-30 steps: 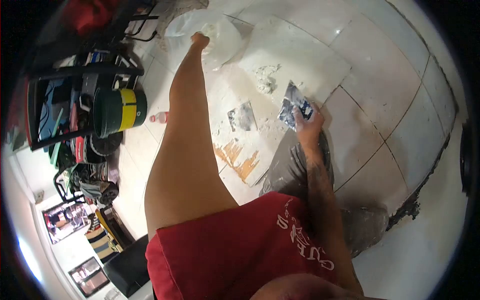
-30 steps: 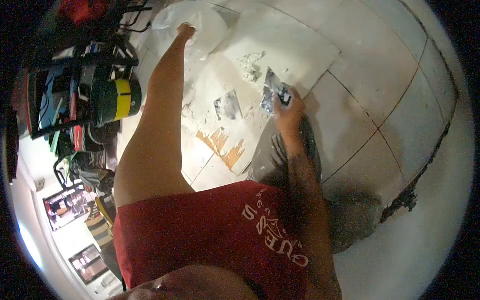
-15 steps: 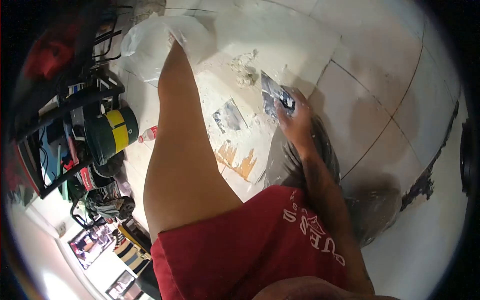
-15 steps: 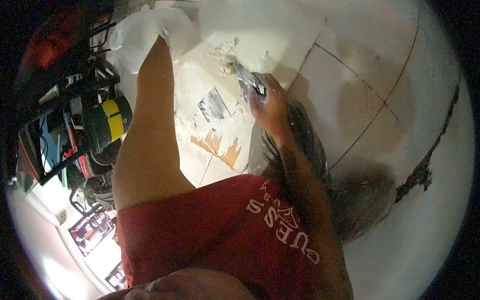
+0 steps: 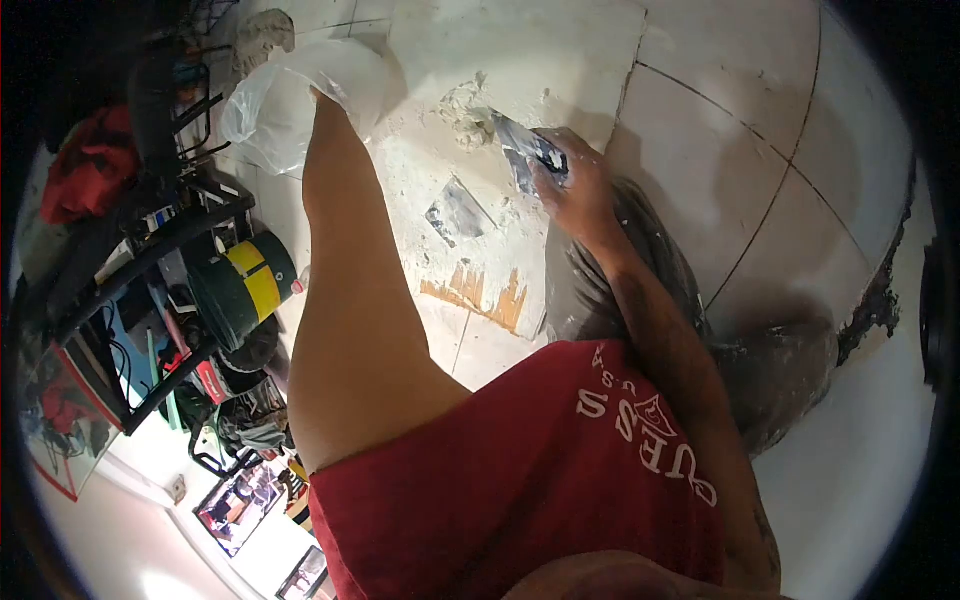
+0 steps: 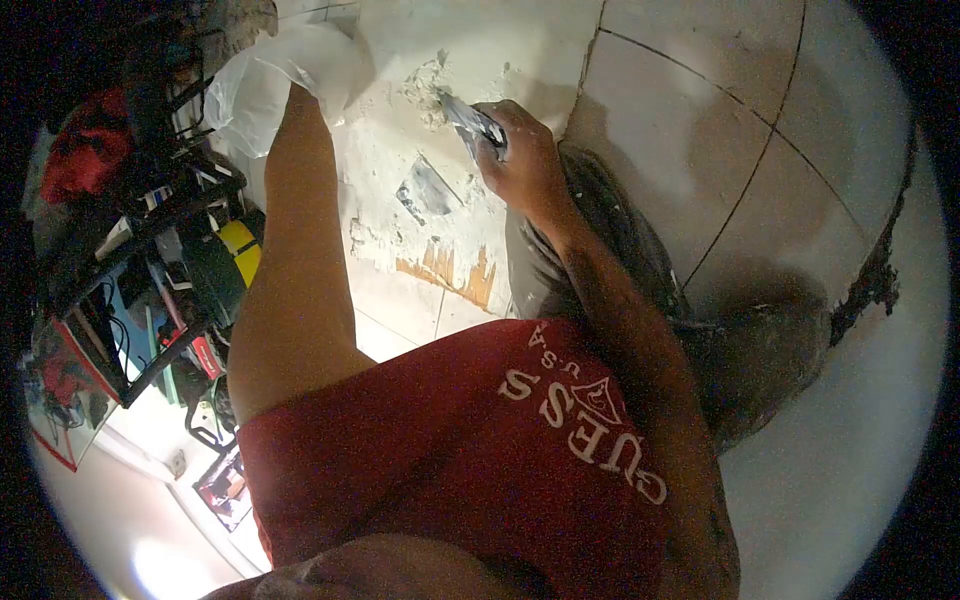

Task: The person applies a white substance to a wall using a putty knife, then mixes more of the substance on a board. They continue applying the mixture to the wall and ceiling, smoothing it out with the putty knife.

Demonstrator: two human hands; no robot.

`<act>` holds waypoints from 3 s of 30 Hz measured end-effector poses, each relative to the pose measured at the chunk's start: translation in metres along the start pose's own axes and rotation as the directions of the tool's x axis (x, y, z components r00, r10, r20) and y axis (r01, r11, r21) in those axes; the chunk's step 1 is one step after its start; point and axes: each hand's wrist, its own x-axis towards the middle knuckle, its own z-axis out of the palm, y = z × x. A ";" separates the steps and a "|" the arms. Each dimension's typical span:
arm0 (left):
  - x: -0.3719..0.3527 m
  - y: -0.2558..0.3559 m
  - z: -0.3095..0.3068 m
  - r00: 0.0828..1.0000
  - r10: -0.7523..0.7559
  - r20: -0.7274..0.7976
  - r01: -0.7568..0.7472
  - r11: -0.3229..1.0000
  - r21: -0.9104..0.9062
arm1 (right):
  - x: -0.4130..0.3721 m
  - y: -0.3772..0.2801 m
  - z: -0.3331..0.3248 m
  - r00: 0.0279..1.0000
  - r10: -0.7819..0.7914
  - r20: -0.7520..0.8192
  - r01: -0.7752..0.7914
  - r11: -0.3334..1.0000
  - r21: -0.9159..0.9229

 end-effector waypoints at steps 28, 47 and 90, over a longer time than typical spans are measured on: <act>-0.201 0.015 0.095 0.918 0.152 0.366 -0.355 0.725 0.590 | -0.007 0.007 0.001 0.963 -0.164 -0.213 0.158 0.986 -0.045; -0.226 0.070 0.073 0.795 -0.061 0.603 -0.195 0.916 0.350 | -0.008 0.003 0.000 0.988 -0.074 -0.139 0.074 0.997 -0.008; -0.410 -0.226 -0.101 0.747 0.220 -0.628 -0.056 0.961 0.270 | -0.008 0.048 0.153 0.705 -0.277 0.653 0.701 0.129 -0.702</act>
